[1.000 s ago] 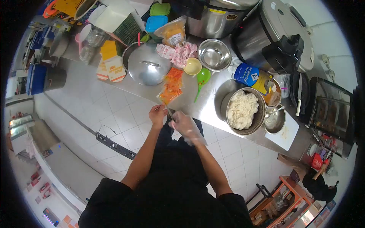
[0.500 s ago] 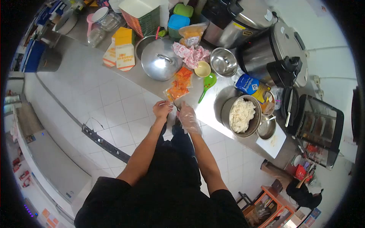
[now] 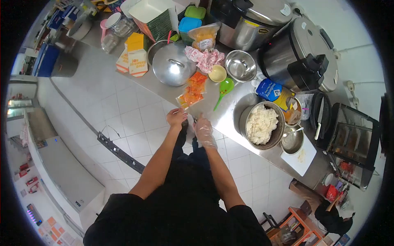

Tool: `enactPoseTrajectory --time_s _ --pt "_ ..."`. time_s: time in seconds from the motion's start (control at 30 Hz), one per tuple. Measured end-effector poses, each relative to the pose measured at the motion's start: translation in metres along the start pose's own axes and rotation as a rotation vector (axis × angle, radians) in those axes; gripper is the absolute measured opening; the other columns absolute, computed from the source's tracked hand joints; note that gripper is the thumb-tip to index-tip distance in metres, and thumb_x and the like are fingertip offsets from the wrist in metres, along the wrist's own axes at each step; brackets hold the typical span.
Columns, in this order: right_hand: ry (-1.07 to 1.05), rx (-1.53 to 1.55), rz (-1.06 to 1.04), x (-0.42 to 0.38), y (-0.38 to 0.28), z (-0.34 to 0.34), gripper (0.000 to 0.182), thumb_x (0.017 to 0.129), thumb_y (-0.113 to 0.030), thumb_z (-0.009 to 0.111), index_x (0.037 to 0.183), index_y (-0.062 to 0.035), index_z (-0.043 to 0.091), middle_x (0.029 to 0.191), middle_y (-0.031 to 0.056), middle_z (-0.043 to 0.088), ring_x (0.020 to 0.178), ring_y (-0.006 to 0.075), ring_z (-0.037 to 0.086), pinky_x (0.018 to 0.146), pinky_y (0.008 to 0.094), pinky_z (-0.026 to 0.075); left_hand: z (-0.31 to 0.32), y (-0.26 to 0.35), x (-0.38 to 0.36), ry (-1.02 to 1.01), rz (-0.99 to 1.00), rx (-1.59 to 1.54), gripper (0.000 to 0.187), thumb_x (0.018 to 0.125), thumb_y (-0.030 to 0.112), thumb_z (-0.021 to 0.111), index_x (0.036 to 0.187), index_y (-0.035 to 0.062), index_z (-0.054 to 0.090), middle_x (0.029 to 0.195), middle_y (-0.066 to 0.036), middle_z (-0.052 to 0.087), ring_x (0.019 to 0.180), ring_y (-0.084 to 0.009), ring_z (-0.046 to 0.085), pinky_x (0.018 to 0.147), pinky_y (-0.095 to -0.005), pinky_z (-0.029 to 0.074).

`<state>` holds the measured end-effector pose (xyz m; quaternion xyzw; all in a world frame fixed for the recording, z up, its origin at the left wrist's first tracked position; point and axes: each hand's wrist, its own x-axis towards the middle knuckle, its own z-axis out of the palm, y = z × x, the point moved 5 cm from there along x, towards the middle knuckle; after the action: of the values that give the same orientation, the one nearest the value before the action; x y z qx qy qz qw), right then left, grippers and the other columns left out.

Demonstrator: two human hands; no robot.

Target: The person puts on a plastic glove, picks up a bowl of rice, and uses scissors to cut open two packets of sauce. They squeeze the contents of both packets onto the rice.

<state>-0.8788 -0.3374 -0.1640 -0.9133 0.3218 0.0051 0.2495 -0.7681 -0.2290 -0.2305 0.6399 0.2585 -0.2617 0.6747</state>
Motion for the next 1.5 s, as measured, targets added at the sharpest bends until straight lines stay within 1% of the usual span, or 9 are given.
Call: enactPoseTrajectory --time_s 0.13,0.4,0.5,0.73,0.9,1.23,1.33,1.43,1.5 --pt "-0.111 0.22 0.081 -0.027 0.0 -0.041 0.034 0.08 -0.016 0.076 0.102 -0.0018 0.055 0.083 0.0217 0.069 0.082 0.0383 0.069 0.073 0.0469 0.055 0.009 0.0 -0.003 0.085 -0.05 0.05 0.03 0.085 0.013 0.078 0.097 -0.0062 0.058 0.08 -0.015 0.068 0.064 -0.0249 0.07 0.054 -0.0335 0.06" --pt "-0.513 1.04 0.385 -0.106 0.037 -0.039 0.042 0.077 -0.024 0.085 0.095 -0.0038 0.052 0.074 0.0056 0.064 0.061 0.01 0.059 0.052 0.0316 0.049 0.002 -0.016 0.004 0.05 0.028 0.035 0.029 0.084 0.013 0.079 0.094 -0.0072 0.061 0.079 -0.013 0.067 0.061 -0.0206 0.067 0.057 -0.031 0.06" --pt "-0.594 1.196 0.403 -0.104 0.036 -0.027 0.055 0.08 -0.039 0.083 0.106 0.0006 0.054 0.076 0.0066 0.063 0.072 0.0107 0.062 0.061 0.0253 0.046 0.004 0.001 -0.014 0.026 0.007 0.199 0.025 0.088 0.017 0.075 0.094 -0.0053 0.065 0.079 -0.011 0.068 0.063 -0.0179 0.066 0.054 -0.0289 0.055" --pt "-0.808 1.857 0.198 -0.078 0.017 0.041 0.048 0.092 -0.05 0.063 0.114 -0.0081 0.056 0.08 0.0007 0.058 0.071 0.0105 0.054 0.06 0.0219 0.038 -0.004 0.058 -0.052 -0.149 0.607 0.832 0.022 0.095 0.019 0.065 0.101 -0.0016 0.069 0.079 -0.004 0.064 0.061 -0.01 0.057 0.052 -0.0269 0.044" --pt "-0.745 1.877 0.101 -0.056 -0.004 0.029 0.025 0.096 -0.035 0.056 0.095 -0.0107 0.052 0.087 -0.0014 0.049 0.072 0.0106 0.046 0.066 0.0237 0.038 -0.007 0.071 -0.073 -0.233 0.468 0.786 0.02 0.096 0.018 0.063 0.099 -0.0016 0.068 0.08 -0.003 0.063 0.061 -0.0089 0.053 0.057 -0.0259 0.043" --pt "-0.749 2.002 0.42 -0.065 -0.004 0.031 0.032 0.096 -0.043 0.063 0.099 -0.013 0.055 0.08 -0.0055 0.049 0.074 0.0043 0.049 0.063 0.0185 0.04 0.019 0.074 -0.109 -0.401 0.465 0.723 0.017 0.099 0.018 0.06 0.099 0.002 0.065 0.08 -0.001 0.061 0.065 -0.007 0.054 0.057 -0.0231 0.04" --pt "-0.625 2.004 0.12 -0.067 -0.006 0.047 0.035 0.095 -0.047 0.063 0.102 -0.0133 0.056 0.079 -0.0063 0.048 0.07 0.0046 0.047 0.059 0.0181 0.037 0.028 0.073 -0.123 -0.457 0.478 0.717 0.016 0.099 0.017 0.059 0.098 0.0018 0.064 0.08 -0.001 0.061 0.066 -0.0065 0.055 0.055 -0.022 0.039" --pt "-0.655 2.372 0.425 -0.07 -0.014 -0.003 0.041 0.094 -0.05 0.063 0.109 -0.0129 0.056 0.078 -0.0066 0.047 0.066 0.0049 0.045 0.056 0.0178 0.034 0.037 0.075 -0.131 -0.498 0.482 0.738 0.015 0.099 0.014 0.059 0.098 -0.0001 0.064 0.08 -0.002 0.062 0.066 -0.0074 0.056 0.057 -0.0227 0.043" --pt "-0.548 1.854 0.125 -0.069 -0.003 -0.014 0.028 0.101 -0.037 0.054 0.093 -0.0107 0.049 0.077 -0.0064 0.043 0.07 0.0042 0.047 0.061 0.0227 0.042 0.038 0.074 -0.133 -0.504 0.474 0.749 0.014 0.098 0.011 0.059 0.098 -0.0019 0.064 0.081 -0.003 0.063 0.066 -0.0084 0.057 0.06 -0.0239 0.047"
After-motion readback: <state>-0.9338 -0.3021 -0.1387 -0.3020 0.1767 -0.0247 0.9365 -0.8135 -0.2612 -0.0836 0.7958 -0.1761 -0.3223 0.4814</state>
